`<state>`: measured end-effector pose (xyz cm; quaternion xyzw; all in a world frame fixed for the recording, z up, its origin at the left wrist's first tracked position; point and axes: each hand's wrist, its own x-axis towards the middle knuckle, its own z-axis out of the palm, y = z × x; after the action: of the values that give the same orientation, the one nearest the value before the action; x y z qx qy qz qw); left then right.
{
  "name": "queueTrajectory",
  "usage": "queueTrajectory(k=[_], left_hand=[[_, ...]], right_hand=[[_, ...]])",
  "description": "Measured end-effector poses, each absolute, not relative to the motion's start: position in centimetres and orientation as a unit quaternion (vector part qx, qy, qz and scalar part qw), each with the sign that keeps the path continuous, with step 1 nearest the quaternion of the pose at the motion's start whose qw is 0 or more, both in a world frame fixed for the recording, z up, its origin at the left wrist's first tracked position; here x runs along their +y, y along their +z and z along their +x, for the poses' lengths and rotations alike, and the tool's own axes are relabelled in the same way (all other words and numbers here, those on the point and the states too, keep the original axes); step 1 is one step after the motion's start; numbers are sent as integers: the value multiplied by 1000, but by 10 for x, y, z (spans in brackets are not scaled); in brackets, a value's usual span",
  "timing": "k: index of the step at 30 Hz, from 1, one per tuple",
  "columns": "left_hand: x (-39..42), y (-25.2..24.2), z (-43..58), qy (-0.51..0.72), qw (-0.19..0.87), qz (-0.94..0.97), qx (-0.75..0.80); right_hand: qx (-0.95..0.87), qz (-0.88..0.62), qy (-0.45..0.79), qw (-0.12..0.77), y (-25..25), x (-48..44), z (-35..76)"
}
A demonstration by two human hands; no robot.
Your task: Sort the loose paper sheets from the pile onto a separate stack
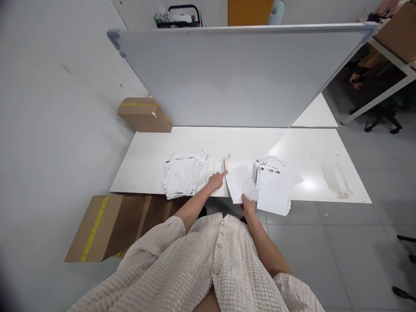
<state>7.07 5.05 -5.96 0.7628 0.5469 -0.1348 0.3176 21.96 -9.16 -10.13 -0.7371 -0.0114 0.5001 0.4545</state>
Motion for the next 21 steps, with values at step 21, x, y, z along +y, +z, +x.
queueTrajectory(k=[21], left_hand=[[15,-58,-52,-9,200,572,795]], right_hand=[[37,-744,517,422,-36,-153,316]])
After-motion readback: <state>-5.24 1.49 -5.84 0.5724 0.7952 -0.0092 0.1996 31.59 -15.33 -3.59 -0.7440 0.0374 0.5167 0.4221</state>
